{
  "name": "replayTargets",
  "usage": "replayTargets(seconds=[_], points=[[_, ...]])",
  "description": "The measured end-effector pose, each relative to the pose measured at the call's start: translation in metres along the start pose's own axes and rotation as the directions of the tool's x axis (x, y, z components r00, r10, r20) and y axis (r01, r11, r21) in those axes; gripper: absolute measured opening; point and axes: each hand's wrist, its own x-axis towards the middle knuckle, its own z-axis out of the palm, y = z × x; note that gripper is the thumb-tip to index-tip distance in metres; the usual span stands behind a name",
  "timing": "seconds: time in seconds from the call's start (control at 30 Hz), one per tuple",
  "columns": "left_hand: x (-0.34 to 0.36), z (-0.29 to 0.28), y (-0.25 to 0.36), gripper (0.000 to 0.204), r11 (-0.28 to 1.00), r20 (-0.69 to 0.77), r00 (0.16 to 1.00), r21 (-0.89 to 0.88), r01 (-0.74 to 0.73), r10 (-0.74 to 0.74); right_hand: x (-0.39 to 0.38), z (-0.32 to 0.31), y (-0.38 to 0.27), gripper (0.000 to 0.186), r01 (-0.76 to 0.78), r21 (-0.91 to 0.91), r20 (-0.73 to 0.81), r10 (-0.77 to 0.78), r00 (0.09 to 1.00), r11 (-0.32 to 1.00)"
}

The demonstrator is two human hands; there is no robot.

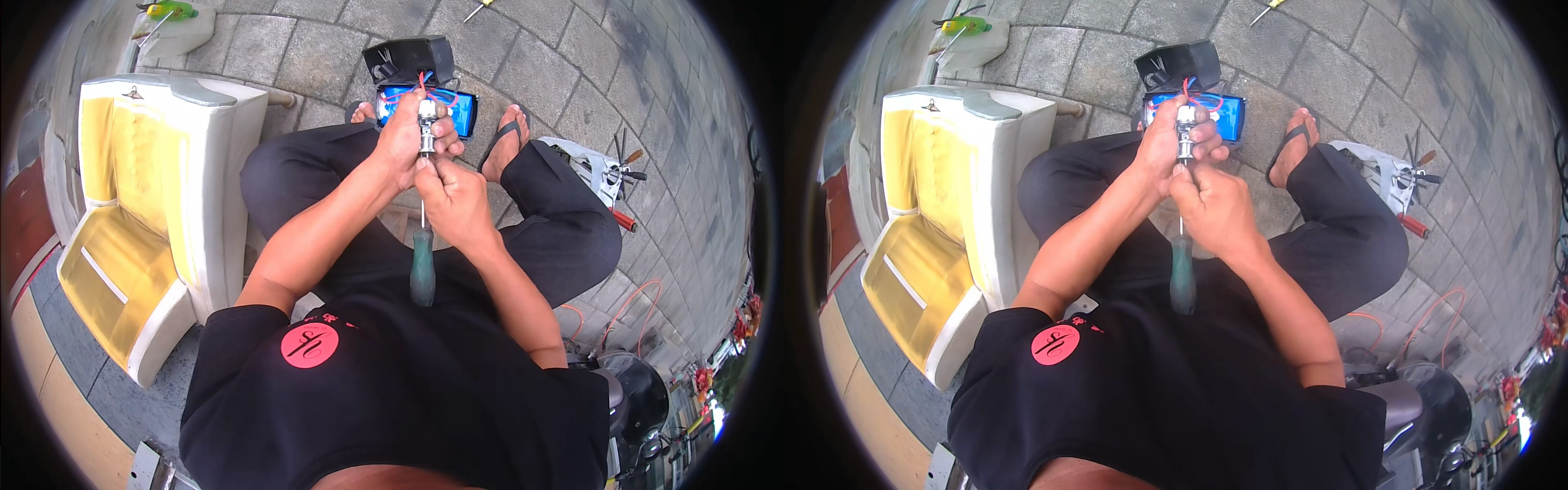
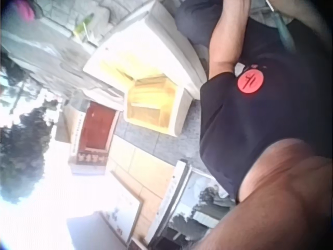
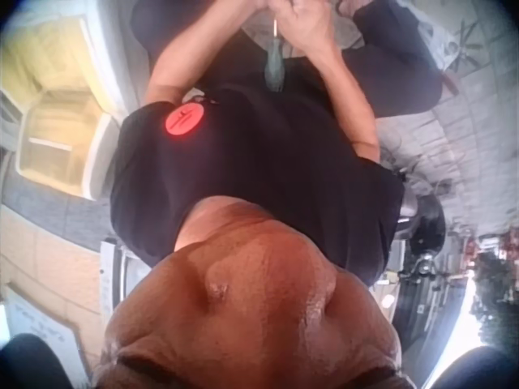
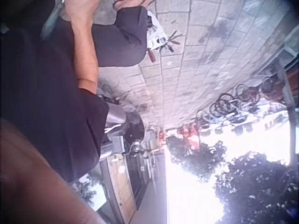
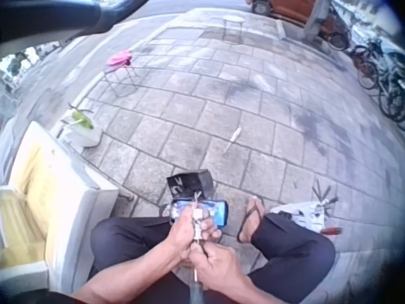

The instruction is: The person sits on the sidewalk and uses a screwdriver to adjust a small electronic component with wires. They manipulate the component and screwdriver throughout the clip, occasionally switching tools.

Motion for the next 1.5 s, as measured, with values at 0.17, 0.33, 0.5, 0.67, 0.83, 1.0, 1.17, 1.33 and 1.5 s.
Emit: replayTargets(seconds=[0.17,0.33,0.5,0.67,0.83,1.0,1.17,1.33,1.5], points=[[-0.001,0.004,0.002,0.039,0.999,-0.027,0.999,0.019,-0.04,0.04,-0.002,0.003,-0.002,0.037,0.112,-0.198,-0.103,-0.135,0.986,0.974],[-0.001,0.005,0.002,0.039,0.999,-0.016,0.999,0.002,-0.035,0.035,-0.007,0.002,-0.005,0.039,-0.001,-0.069,-0.092,-0.005,0.996,0.998],[-0.001,0.006,0.002,0.04,0.999,-0.017,0.999,0.003,-0.038,0.038,-0.006,0.009,0.01,0.044,0.072,0.021,-0.13,-0.069,0.989,0.997],[-0.002,0.007,0.003,0.04,0.999,-0.02,0.999,0.014,-0.044,0.044,-0.009,0.011,0.003,0.044,0.004,-0.017,-0.16,-0.007,0.987,1.0],[-0.001,0.007,0.003,0.04,0.999,-0.017,0.999,0.013,-0.042,0.042,-0.008,0.011,0.005,0.043,0.028,0.047,-0.151,-0.021,0.988,0.999],[0.004,-0.003,0.003,0.045,0.999,0.018,0.999,-0.009,-0.032,0.033,-0.008,0.009,-0.004,0.04,0.001,-0.059,-0.182,-0.012,0.983,0.998],[0.002,0.0,0.003,0.045,0.999,0.005,0.999,0.018,-0.042,0.042,-0.005,0.0,-0.009,0.037,0.056,-0.158,-0.089,-0.071,0.993,0.986],[0.003,0.0,0.003,0.044,0.999,-0.007,0.999,0.011,-0.039,0.039,-0.001,-0.003,-0.002,0.04,0.017,-0.209,-0.047,-0.028,0.998,0.978],[0.002,-0.001,0.004,0.042,0.999,0.017,0.999,-0.015,-0.034,0.034,-0.001,-0.005,-0.009,0.045,-0.198,-0.034,0.006,0.198,0.98,0.98]])
